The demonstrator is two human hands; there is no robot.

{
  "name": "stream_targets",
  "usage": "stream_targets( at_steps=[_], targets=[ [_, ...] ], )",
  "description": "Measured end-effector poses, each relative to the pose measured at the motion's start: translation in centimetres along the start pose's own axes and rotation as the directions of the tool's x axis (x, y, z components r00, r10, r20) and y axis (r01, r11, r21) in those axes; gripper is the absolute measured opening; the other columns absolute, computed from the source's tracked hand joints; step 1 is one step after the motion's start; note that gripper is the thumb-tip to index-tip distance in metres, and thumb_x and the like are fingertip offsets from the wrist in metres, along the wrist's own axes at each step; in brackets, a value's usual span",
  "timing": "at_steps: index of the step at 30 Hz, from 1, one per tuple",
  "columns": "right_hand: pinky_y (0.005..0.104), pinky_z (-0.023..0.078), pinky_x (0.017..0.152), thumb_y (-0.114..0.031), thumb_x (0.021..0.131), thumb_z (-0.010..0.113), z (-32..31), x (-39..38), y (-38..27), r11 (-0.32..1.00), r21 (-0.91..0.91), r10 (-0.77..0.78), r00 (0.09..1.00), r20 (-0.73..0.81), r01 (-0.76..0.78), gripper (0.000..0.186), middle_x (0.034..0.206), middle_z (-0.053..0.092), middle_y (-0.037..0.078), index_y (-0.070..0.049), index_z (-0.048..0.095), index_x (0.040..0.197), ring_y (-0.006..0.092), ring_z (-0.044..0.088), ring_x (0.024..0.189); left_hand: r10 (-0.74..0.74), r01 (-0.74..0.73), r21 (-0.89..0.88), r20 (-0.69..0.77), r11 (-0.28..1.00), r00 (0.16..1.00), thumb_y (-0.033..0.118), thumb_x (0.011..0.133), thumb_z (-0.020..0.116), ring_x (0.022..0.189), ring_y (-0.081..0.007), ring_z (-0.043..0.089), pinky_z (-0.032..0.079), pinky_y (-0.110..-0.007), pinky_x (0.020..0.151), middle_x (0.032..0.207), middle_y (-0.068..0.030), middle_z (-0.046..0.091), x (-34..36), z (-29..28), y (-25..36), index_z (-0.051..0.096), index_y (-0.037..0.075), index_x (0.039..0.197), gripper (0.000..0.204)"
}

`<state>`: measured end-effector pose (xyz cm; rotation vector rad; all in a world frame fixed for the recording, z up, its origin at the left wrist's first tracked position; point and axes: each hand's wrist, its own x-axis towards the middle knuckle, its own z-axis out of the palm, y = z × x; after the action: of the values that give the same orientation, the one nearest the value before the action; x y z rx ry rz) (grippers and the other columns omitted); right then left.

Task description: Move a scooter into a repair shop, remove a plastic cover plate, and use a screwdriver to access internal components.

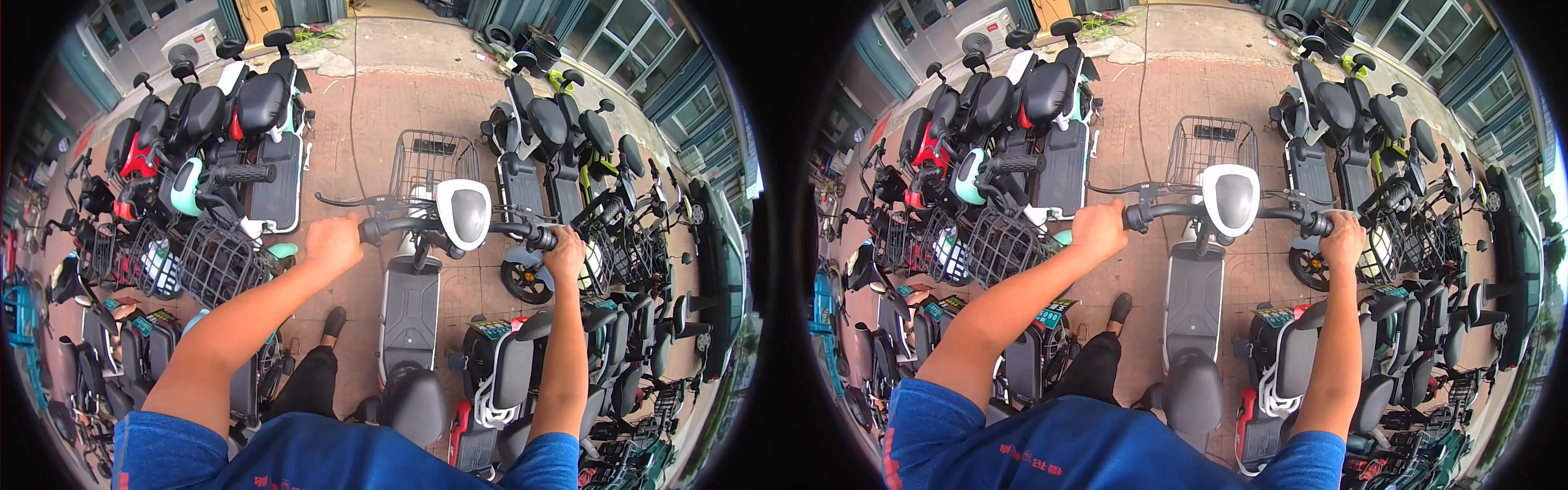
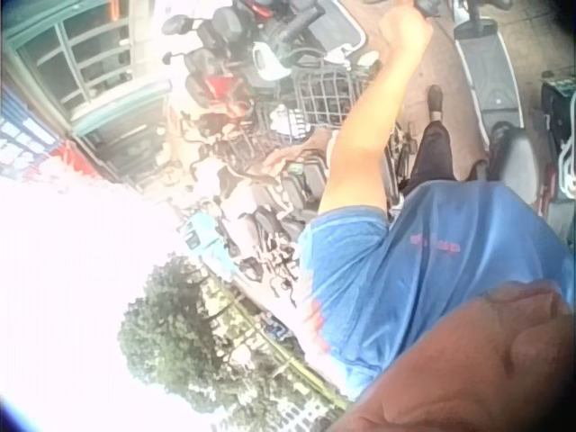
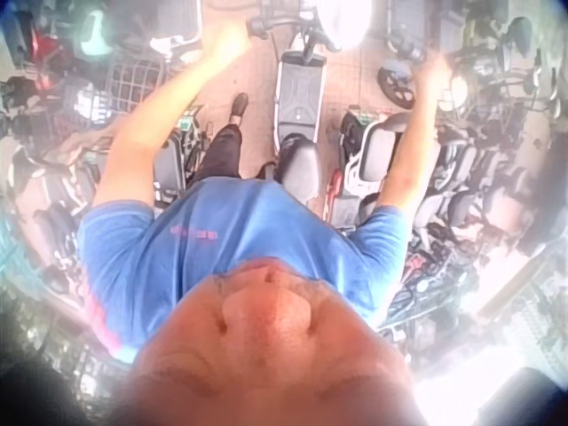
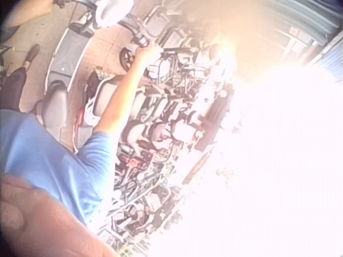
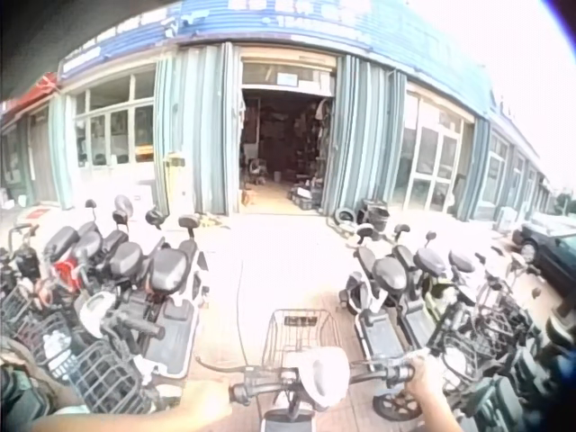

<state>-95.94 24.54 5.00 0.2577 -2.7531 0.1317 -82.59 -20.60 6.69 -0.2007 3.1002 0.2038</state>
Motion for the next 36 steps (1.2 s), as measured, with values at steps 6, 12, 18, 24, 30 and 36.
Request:
stream_targets(
  at_steps=[6, 12, 18, 24, 30, 36],
  targets=[
    [0.0444, 0.044, 0.091, -0.001, 0.066, 0.067, -1.3, -0.1, -1.3, 0.998, 0.047, 0.03, 0.991, 0.127, -0.037, 0.036, 0.097, 0.068, 0.007, -0.016, 0.074, 0.098, 0.0311, 0.063, 0.101, 0.085, -0.075, -0.091, 0.113, 0.993, 0.99, 0.018, 0.072, 0.073, 0.075, -0.035, 0.071, 0.056, -0.046, 0.068, 0.079, -0.0155, 0.07, -0.9, -1.1, -1.2, 0.058, 0.003, 0.095, 0.031],
    [0.0449, 0.043, 0.092, -0.001, 0.067, 0.068, -2.6, 0.3, -1.5, 0.997, 0.045, 0.043, 0.949, 0.312, -0.06, 0.037, 0.1, 0.068, 0.008, -0.016, 0.074, 0.1, 0.0328, 0.061, 0.104, 0.152, -0.128, -0.155, 0.153, 0.98, 0.976, 0.019, 0.073, 0.074, 0.071, -0.0324, 0.071, 0.057, -0.042, 0.066, 0.078, -0.014, 0.069, -0.5, -0.7, -2.2, 0.057, 0.004, 0.097, 0.033],
    [0.0443, 0.041, 0.096, -0.004, 0.067, 0.07, -3.3, 0.7, -2.0, 0.997, 0.01, 0.067, 0.908, 0.414, -0.078, 0.039, 0.105, 0.068, 0.008, -0.016, 0.074, 0.104, 0.0321, 0.061, 0.108, 0.141, -0.12, -0.16, 0.124, 0.98, 0.982, 0.019, 0.072, 0.075, 0.066, -0.0301, 0.07, 0.056, -0.04, 0.063, 0.074, -0.0128, 0.068, -0.5, -0.5, -2.7, 0.058, 0.006, 0.089, 0.028],
    [0.0439, 0.046, 0.103, -0.015, 0.075, 0.076, -11.5, 6.7, -7.8, 0.989, -0.087, 0.143, 0.598, 0.788, -0.122, 0.057, 0.124, 0.067, 0.018, -0.009, 0.063, 0.13, 0.0361, 0.061, 0.12, 0.068, -0.036, -0.202, 0.154, 0.979, 0.986, 0.014, 0.069, 0.072, 0.067, -0.0338, 0.069, 0.055, -0.044, 0.063, 0.075, -0.0149, 0.068, -1.0, -0.8, -3.0, 0.06, 0.006, 0.09, 0.025],
    [0.0347, 0.046, 0.101, -0.039, 0.098, 0.063, -3.5, 17.4, -12.3, 0.546, 0.733, -0.086, 0.844, 0.53, -0.406, 0.058, 0.12, 0.067, 0.022, 0.002, 0.053, 0.138, 0.0254, 0.063, 0.116, 0.085, -0.07, -0.183, 0.079, 0.981, 0.993, 0.014, 0.066, 0.073, 0.062, -0.0354, 0.066, 0.053, -0.045, 0.06, 0.072, -0.0144, 0.066, -1.9, 0.2, -4.0, 0.06, 0.007, 0.092, 0.03],
    [0.0465, 0.041, 0.11, -0.064, 0.097, 0.042, 21.0, 19.0, -12.9, 0.844, 0.018, 0.333, 0.55, 0.766, -0.536, 0.086, 0.136, 0.053, 0.036, 0.011, 0.044, 0.138, 0.0463, 0.051, 0.131, 0.064, -0.058, -0.215, 0.02, 0.975, 0.998, 0.012, 0.065, 0.074, 0.065, -0.0352, 0.066, 0.052, -0.045, 0.063, 0.074, -0.0147, 0.066, -2.1, 0.0, -3.9, 0.062, 0.007, 0.098, 0.036]
  ],
)
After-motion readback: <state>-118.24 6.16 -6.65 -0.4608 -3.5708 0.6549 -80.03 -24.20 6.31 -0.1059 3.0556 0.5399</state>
